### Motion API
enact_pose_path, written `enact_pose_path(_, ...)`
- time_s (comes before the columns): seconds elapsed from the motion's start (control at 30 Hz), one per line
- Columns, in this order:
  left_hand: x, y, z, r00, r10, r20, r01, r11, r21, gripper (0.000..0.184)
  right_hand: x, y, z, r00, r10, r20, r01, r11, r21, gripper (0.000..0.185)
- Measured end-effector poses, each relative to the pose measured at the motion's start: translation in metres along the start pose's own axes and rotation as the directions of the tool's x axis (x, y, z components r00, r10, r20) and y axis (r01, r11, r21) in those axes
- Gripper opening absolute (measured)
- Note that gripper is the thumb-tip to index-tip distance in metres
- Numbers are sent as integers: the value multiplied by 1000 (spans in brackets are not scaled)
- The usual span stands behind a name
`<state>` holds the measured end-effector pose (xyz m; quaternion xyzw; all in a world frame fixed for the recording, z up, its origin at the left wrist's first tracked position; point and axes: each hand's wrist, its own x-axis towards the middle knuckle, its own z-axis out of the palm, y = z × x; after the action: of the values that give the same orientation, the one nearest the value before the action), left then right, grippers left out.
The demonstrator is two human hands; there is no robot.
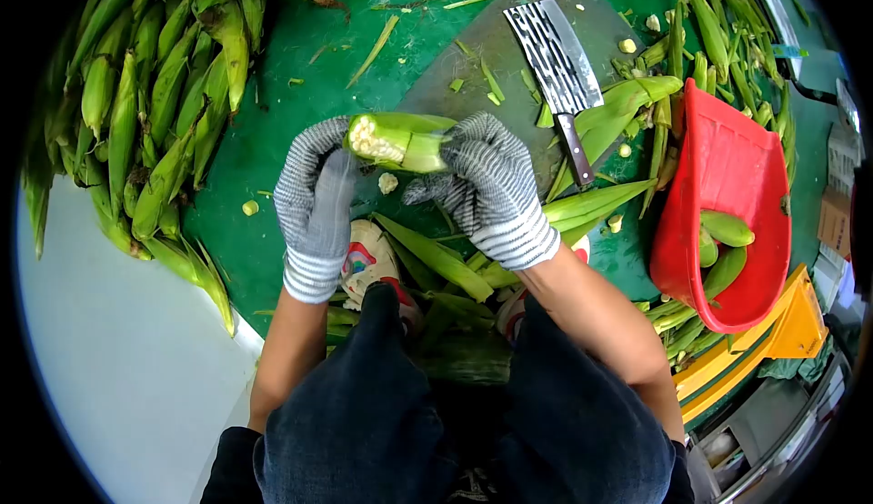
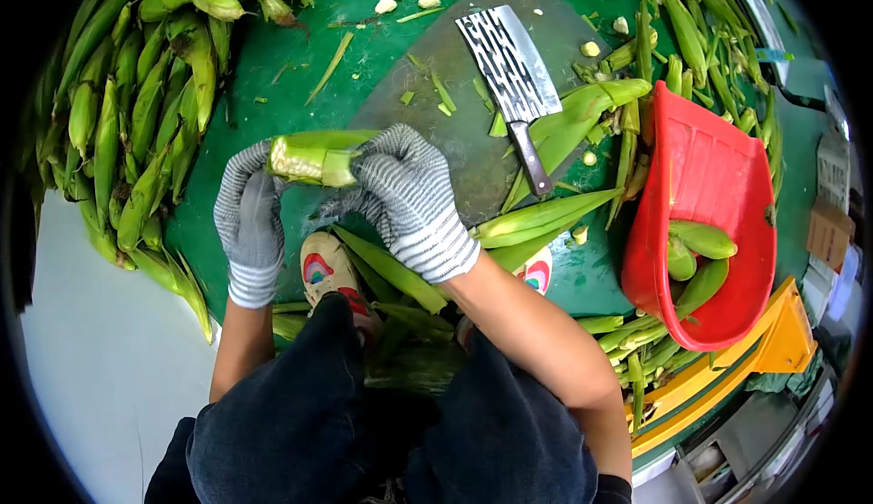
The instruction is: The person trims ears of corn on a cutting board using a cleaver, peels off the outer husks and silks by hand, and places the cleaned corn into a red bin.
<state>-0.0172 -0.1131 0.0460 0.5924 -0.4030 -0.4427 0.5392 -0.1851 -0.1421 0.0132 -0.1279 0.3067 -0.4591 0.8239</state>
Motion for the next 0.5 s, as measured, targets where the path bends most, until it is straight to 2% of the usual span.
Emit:
enact_pose_path(0.03, 2, -1, 1, 996, 73, 58, -75, 996, 43, 22, 0, -3, 4, 1000, 7, 3, -7, 1000, -27, 18)
enact_pose_path(0.07, 4, -1, 1, 984, 139, 115, -149, 985, 83, 24, -9, -9, 10, 1000, 4, 5, -4, 1000, 24, 24)
enact_pose_path(0.1, 5, -2, 1, 965, 202, 169, -223, 967, 118, 25, -15, -18, 19, 1000, 3, 11, -1, 982, -189, 23)
enact_pose_path(0.13, 2, -2, 2, 964, 196, 178, -216, 971, 98, 24, -20, -27, 24, 1000, 4, 19, 4, 918, -397, 22)
enact_pose_path(0.17, 3, 0, 4, 947, 239, 214, -275, 948, 162, 23, -24, -33, 24, 1000, 7, 23, 8, 809, -588, 22)
enact_pose_path(0.2, 2, 4, 5, 929, 272, 250, -328, 918, 220, 22, -26, -38, 22, 993, -72, 91, 116, 625, -772, 22)
enact_pose_path(0.23, -2, 5, 7, 911, 297, 287, -375, 885, 276, 21, -32, -42, 26, 992, -85, 91, 121, 478, -870, 22)
enact_pose_path(0.27, -7, 2, 11, 920, 285, 268, -338, 924, 180, 21, -39, -49, 33, 991, -97, 97, 123, 316, -941, 22)
enact_pose_path(0.3, -9, 4, 14, 907, 304, 290, -375, 897, 233, 21, -44, -53, 39, 988, -110, 108, 123, 146, -982, 23)
enact_pose_path(0.37, -11, 13, 17, 878, 334, 341, -447, 827, 340, 21, -48, -48, 31, 958, -155, 241, 257, 97, -962, 25)
enact_pose_path(0.43, -15, 14, 15, 874, 345, 341, -458, 818, 348, 18, -50, -44, 29, 913, -203, 354, 366, 27, -930, 24)
enact_pose_path(0.5, -16, 12, 13, 855, 380, 353, -501, 782, 372, 16, -50, -40, 29, 901, -230, 368, 377, -3, -926, 20)
